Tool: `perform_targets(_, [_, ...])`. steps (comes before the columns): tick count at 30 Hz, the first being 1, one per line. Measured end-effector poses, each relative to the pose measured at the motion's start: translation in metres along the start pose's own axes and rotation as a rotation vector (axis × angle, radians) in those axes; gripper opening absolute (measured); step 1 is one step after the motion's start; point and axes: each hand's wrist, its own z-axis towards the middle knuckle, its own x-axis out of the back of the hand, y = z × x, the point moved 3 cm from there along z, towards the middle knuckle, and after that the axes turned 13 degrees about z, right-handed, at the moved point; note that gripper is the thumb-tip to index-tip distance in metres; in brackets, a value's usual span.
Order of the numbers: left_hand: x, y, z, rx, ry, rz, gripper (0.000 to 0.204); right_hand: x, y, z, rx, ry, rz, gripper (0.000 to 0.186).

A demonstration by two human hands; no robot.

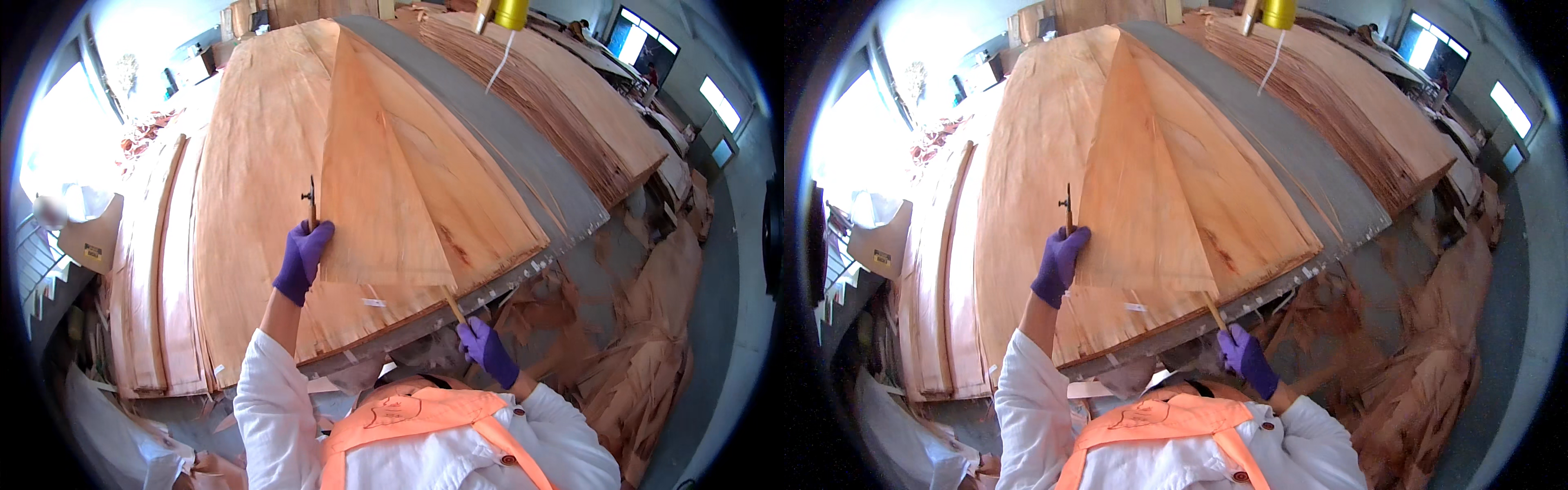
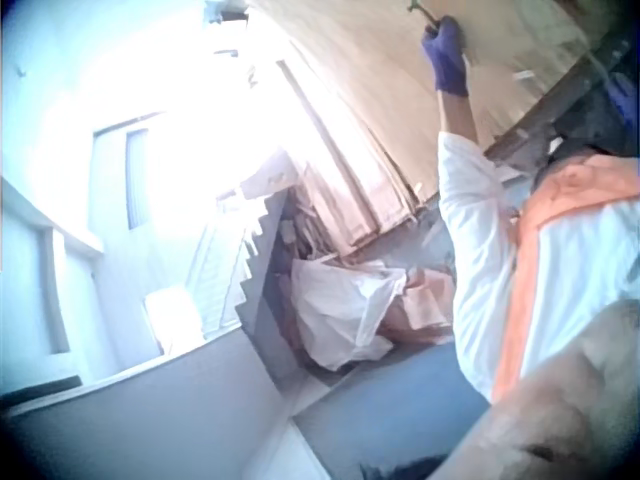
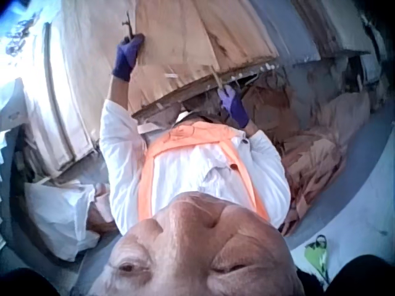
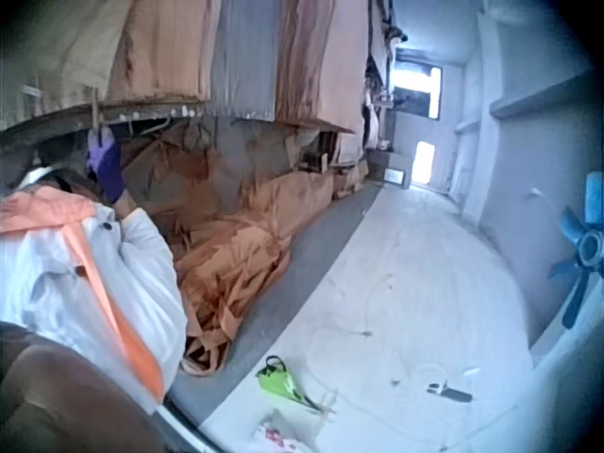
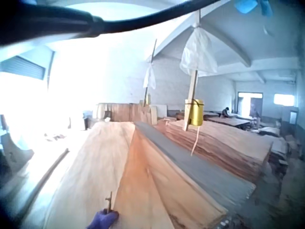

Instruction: The person applies adhesive tape to wood veneer sheets on a curved mold and trims the edges with a knife.

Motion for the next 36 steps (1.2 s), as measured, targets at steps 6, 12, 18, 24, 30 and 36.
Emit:
perform_targets(6, [0.066, -0.051, -0.032, 0.077, 0.162, -0.002, 0.017, -0.013, -0.008, -0.016, -0.225, -0.144, 0.205, 0.025])
perform_targets(12, [0.086, -0.080, -0.062, 0.164, 0.266, 0.076, 0.017, -0.013, -0.001, 0.006, -0.190, -0.177, 0.464, 0.029])
perform_targets(18, [0.088, -0.111, -0.081, 0.248, 0.277, 0.252, 0.020, -0.015, -0.032, 0.027, -0.136, -0.139, 0.507, 0.030])
perform_targets(24, [0.054, -0.086, -0.088, 0.229, 0.280, 0.988, 0.038, -0.018, -0.061, 0.037, -0.139, -0.140, 0.518, 0.023])
perform_targets(30, [0.098, -0.070, -0.149, 0.228, 0.367, 0.804, 0.030, -0.071, -0.089, 0.011, 0.041, -0.076, 0.348, 0.013])
perform_targets(36, [0.164, -0.101, -0.195, 0.014, 0.381, 0.629, 0.021, -0.154, -0.081, -0.016, 0.151, -0.051, 0.229, 0.026])
